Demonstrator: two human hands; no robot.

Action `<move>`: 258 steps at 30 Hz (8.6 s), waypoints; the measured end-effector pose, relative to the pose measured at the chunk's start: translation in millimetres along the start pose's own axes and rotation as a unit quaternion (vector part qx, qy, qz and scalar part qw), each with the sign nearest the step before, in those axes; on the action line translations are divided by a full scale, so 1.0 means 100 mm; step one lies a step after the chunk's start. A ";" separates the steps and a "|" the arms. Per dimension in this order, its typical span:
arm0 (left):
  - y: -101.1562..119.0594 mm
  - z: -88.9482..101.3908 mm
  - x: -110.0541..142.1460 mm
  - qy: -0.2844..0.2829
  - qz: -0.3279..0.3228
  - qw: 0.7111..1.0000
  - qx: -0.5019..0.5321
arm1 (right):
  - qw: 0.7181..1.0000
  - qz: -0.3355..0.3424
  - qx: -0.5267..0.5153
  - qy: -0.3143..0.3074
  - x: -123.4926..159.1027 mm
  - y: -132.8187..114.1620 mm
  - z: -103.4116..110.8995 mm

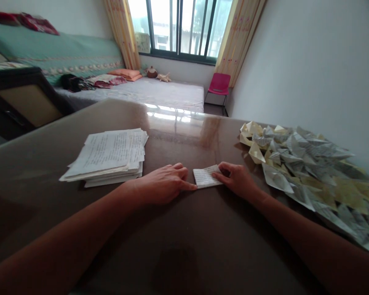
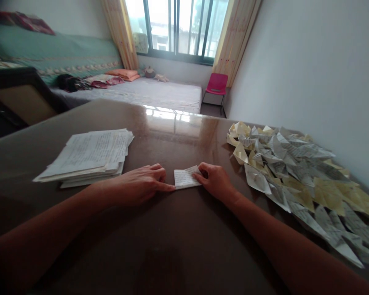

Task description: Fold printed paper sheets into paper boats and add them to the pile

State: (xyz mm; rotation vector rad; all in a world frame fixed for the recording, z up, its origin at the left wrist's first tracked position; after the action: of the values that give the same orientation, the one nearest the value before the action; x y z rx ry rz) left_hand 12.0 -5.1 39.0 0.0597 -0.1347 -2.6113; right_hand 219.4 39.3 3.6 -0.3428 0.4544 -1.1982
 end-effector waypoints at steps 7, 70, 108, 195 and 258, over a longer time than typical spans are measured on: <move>-0.02 -0.01 0.01 0.002 -0.004 1.000 -0.003 | 1.000 0.004 0.018 -0.015 -0.01 0.00 -0.02; 0.02 -0.13 -0.10 0.172 0.064 0.983 -0.001 | 0.987 0.068 -0.126 -0.066 0.04 0.04 0.16; 0.27 -0.13 -0.10 0.138 -0.081 0.985 -0.060 | 0.935 0.312 -0.026 -0.168 0.28 -0.32 0.12; 0.30 -0.13 -0.11 0.068 -0.054 0.992 -0.092 | 0.901 0.066 0.364 -0.227 0.68 -0.66 0.23; -0.03 -0.27 -0.25 0.099 0.209 0.964 0.133 | 0.981 0.162 -0.009 -0.105 0.28 -0.34 0.04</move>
State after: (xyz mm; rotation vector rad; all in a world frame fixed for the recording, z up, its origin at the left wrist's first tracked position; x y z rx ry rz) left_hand 34.1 7.5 12.1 0.3471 -0.3827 -2.1367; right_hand 201.8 1.2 19.1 -0.3892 0.3223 -0.8306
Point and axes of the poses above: each hand's wrist, its own x-axis away from the middle knuckle, its own z-axis out of the back of the hand, y = z × x, the point moved 5 cm from there along -x, towards the middle knuckle, and after that the axes turned 3 degrees about -z, right-handed, at the moved point
